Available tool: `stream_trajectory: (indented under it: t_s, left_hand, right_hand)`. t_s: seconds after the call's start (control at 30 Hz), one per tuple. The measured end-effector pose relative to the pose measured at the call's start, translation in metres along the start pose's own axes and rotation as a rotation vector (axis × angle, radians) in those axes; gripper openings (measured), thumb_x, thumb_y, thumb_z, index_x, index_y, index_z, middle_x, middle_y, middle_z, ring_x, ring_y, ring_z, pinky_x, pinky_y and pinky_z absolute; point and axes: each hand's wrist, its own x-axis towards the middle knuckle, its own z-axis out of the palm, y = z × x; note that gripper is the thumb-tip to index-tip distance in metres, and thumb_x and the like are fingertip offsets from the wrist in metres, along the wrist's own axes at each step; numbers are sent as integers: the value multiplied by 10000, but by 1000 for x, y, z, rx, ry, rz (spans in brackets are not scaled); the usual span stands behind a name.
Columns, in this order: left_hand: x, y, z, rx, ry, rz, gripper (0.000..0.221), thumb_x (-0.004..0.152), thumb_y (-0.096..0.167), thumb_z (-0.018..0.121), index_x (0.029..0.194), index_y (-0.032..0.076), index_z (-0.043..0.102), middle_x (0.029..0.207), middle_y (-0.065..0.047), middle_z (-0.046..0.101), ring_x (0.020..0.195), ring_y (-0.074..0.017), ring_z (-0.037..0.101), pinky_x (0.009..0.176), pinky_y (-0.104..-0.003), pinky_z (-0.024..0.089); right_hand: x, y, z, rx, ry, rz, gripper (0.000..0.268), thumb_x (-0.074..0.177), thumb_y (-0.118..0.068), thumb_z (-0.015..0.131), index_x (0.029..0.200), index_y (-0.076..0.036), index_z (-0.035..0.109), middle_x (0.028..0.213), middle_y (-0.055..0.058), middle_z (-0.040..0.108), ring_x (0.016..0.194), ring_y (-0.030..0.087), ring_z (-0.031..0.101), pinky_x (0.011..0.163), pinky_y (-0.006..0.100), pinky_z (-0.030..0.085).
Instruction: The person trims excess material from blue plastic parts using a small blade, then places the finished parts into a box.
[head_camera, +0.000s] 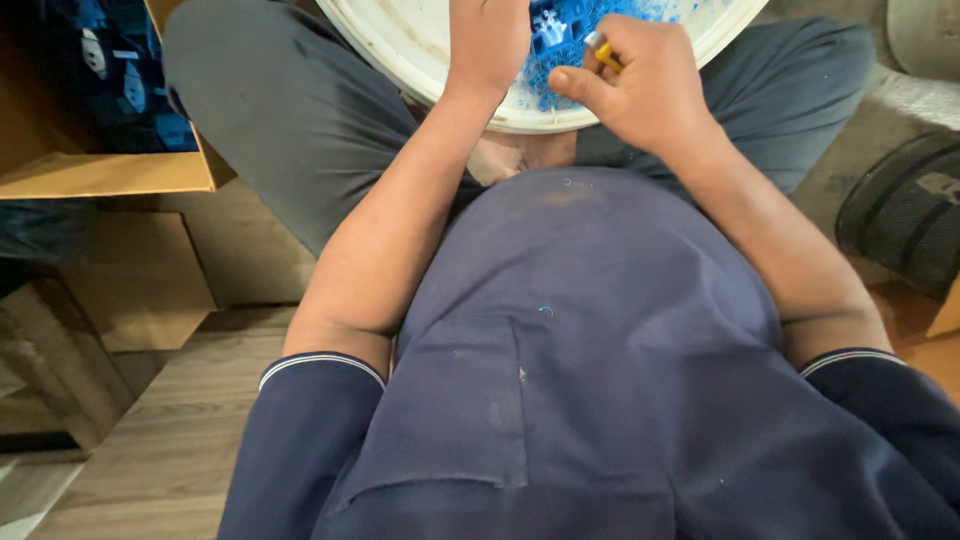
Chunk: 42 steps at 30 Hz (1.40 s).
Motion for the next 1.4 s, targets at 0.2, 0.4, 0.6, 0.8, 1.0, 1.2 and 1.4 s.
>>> stream_trajectory:
  t_s: [0.2, 0.4, 0.6, 0.8, 1.0, 1.2, 1.4]
  left_hand:
    - [4, 45, -1, -249, -9, -110, 231, 968, 106, 677, 791, -31, 619, 665, 13, 587, 629, -90, 513, 586, -327, 424]
    - [9, 91, -5, -284, -30, -203, 206, 943, 189, 741, 879, 2, 682, 665, 27, 635, 557, -88, 562, 512, -310, 436]
    - [6, 113, -9, 77, -17, 24, 225, 948, 251, 747, 922, 37, 680, 682, -62, 666, 594, -180, 632, 583, -361, 505]
    - [1, 111, -11, 236, -106, 63, 183, 1018, 230, 606, 962, 80, 696, 760, -109, 693, 675, -270, 678, 629, -376, 486]
    - [2, 91, -3, 81, -66, -135, 300, 1018, 311, 664, 920, 31, 709, 713, -61, 720, 628, -156, 643, 604, -342, 497]
    - [5, 72, 3, -393, -66, -205, 250, 1024, 195, 665, 962, -44, 704, 827, -25, 727, 741, -63, 608, 673, -290, 494]
    - [3, 72, 2, -477, -104, -222, 218, 1039, 154, 659, 974, -47, 711, 852, -25, 723, 762, -65, 609, 692, -278, 497]
  right_hand:
    - [5, 6, 9, 300, 59, 130, 365, 1061, -276, 823, 1058, 8, 592, 792, 7, 528, 733, 66, 454, 645, 277, 403]
    - [12, 12, 13, 619, 135, 202, 181, 1098, -151, 717, 1113, -4, 612, 880, -30, 636, 793, 31, 578, 707, 229, 477]
    - [9, 25, 5, 479, 103, 140, 180, 1117, -133, 727, 1083, 0, 610, 855, -7, 619, 774, 38, 547, 684, 244, 461]
    - [11, 28, 9, 482, 43, 125, 230, 1164, -206, 678, 1074, -8, 602, 838, -1, 651, 757, 29, 559, 661, 237, 440]
    - [17, 20, -3, 583, 123, 361, 354, 1149, -287, 660, 944, -1, 626, 729, -3, 603, 629, 61, 521, 592, 250, 418]
    - [14, -16, -14, 3, 19, 17, 583, 851, -385, 957, 1139, 21, 653, 746, 72, 565, 666, 198, 566, 640, 344, 465]
    - [18, -24, -17, -136, -14, -12, 673, 799, -518, 971, 1064, 14, 655, 745, 77, 581, 665, 250, 603, 640, 382, 477]
